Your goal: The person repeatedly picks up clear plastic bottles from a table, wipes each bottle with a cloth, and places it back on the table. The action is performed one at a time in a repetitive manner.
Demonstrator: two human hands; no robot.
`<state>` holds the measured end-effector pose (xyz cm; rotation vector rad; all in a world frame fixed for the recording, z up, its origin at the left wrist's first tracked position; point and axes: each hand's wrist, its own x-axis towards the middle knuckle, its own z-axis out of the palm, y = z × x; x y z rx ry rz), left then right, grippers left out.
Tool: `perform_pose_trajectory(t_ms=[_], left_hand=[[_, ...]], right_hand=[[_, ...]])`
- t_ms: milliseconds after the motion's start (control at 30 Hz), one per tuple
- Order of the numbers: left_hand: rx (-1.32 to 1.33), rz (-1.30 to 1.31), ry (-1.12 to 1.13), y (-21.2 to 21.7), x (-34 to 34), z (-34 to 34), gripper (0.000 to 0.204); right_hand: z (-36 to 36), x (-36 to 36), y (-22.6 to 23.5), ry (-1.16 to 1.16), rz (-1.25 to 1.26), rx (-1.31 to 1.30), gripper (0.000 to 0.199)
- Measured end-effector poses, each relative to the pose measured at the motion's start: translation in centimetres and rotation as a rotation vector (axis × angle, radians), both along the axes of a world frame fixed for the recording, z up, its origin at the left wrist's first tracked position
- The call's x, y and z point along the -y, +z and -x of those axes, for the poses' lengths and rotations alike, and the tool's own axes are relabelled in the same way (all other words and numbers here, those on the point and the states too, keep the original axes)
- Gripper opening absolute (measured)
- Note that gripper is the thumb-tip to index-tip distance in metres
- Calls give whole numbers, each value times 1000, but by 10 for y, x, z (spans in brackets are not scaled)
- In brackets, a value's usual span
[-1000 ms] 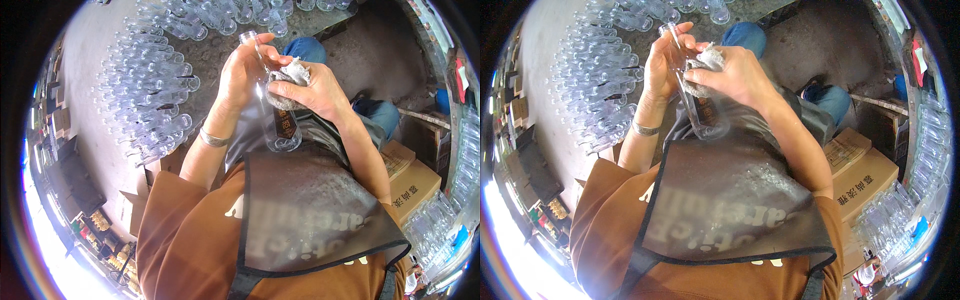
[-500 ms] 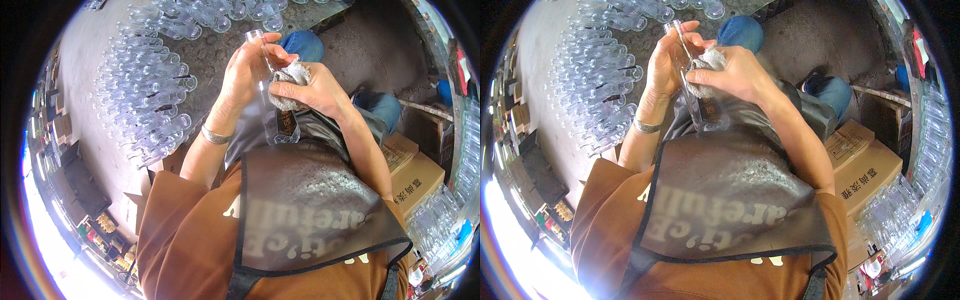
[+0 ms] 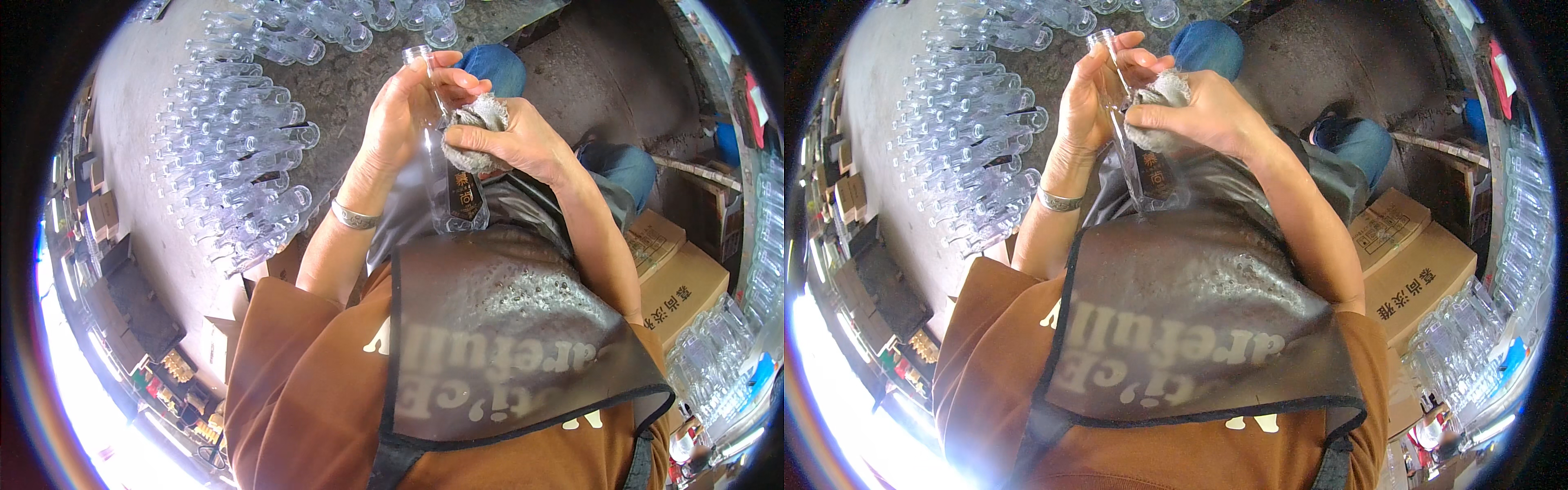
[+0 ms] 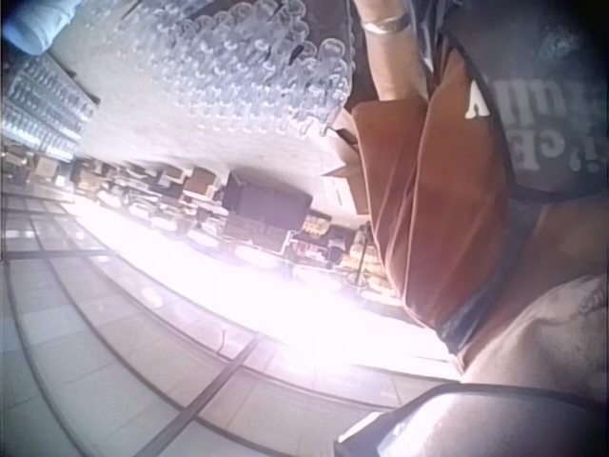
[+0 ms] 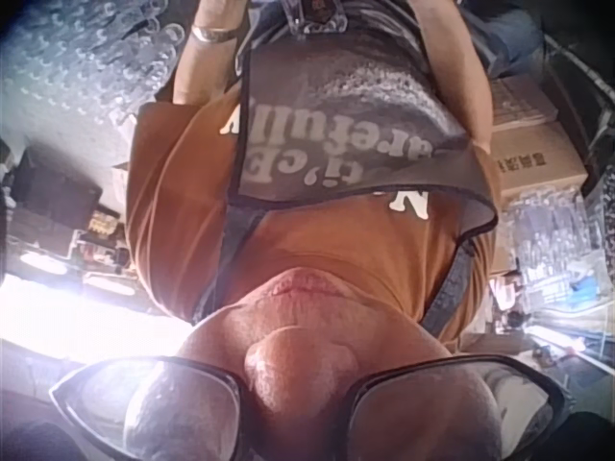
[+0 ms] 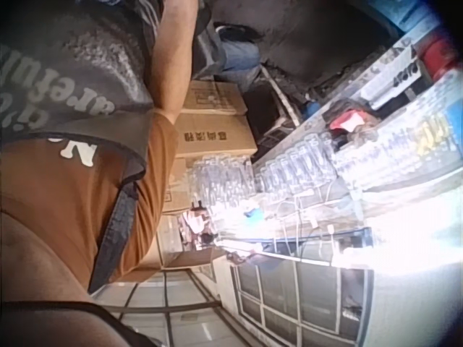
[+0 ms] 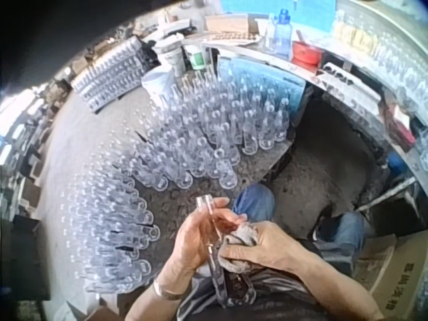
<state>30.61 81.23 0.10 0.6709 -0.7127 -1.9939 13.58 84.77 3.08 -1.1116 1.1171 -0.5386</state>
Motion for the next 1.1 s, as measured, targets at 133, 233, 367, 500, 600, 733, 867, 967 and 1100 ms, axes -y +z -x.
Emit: perform_pose_trajectory(t_ms=[133, 233, 367, 500, 600, 733, 867, 967, 1100], left_hand=[[-31, -32, 23, -1, -1, -1, 48], [-56, -44, 29, -2, -1, -3, 47], [-67, -12, 54, -6, -2, -11, 46], [-164, 31, 189, -2, 1, -49, 44], [-95, 88, 523, 13, -9, -117, 27], [422, 184, 771, 4, -42, -188, 16], [840, 182, 887, -48, -67, -223, 11], [1019, 232, 956, -85, -77, -238, 14], [1183, 218, 963, -108, -87, -252, 16]], right_hand=[[2, 0, 5, -68, -225, 99, 36], [6, -6, 4, -143, -281, 73, 34], [15, -12, -9, -322, -249, 172, 28], [32, -14, -20, -476, -226, 216, 27], [41, -14, -26, -422, -208, 357, 24], [41, -15, -40, -493, -233, 444, 21], [43, -18, -51, -512, -273, 449, 21], [43, -21, -55, -504, -280, 441, 20], [44, -23, -59, -522, -277, 443, 20]])
